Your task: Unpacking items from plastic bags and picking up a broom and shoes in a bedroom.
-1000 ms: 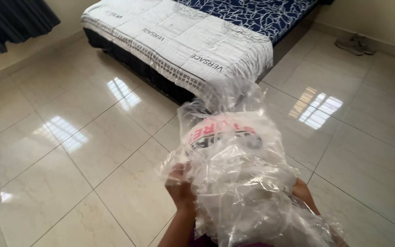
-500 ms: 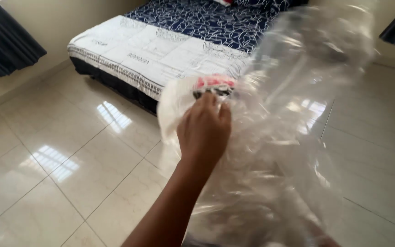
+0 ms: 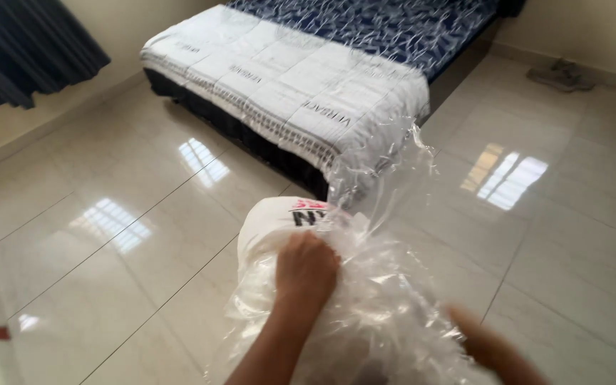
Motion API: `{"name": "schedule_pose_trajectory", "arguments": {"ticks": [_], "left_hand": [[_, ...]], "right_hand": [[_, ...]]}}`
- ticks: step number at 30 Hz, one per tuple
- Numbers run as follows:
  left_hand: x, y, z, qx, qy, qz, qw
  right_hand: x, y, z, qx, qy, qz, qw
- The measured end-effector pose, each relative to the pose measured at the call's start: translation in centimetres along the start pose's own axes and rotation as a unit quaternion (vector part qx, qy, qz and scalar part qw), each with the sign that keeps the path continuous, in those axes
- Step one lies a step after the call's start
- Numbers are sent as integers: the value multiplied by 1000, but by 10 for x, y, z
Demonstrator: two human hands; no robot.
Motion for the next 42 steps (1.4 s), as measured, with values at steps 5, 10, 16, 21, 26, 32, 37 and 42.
{"name": "schedule_pose_trajectory", "arguments": {"ticks": [5,10,16,21,26,32,37,42], "left_hand": [[-24,7,-4,83,-50,-22,995],[-42,7,-11,47,-25,-70,996],[5,10,-10,-2,190,91,978],[64,27,-11,10,491,312,813],[138,-13,11,5,437,390,810],[138,-15,-12,65,214,188,956],[53,11,39,-168,217,-17,961],[43,3,-1,81,172,104,976]], "right_hand": [[152,-15,-28,62,-51,59,995],[263,64,-136,244,-28,239,939],[235,139,-197,318,286,348,835],[227,138,-201,279,433,313,798],[213,135,-208,297,494,339,743],[206,135,-197,295,491,348,742],[201,126,-178,259,496,322,764],[203,124,-168,241,495,319,772]]}}
Point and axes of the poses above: each hand's wrist, its own y-axis away from the middle knuckle, its own z-axis out of the back of the hand, x = y × z, the point moved 8 cm from there along -y, towards the middle knuckle, and after that the axes turned 15 degrees about -x, right-handed, at the moved point
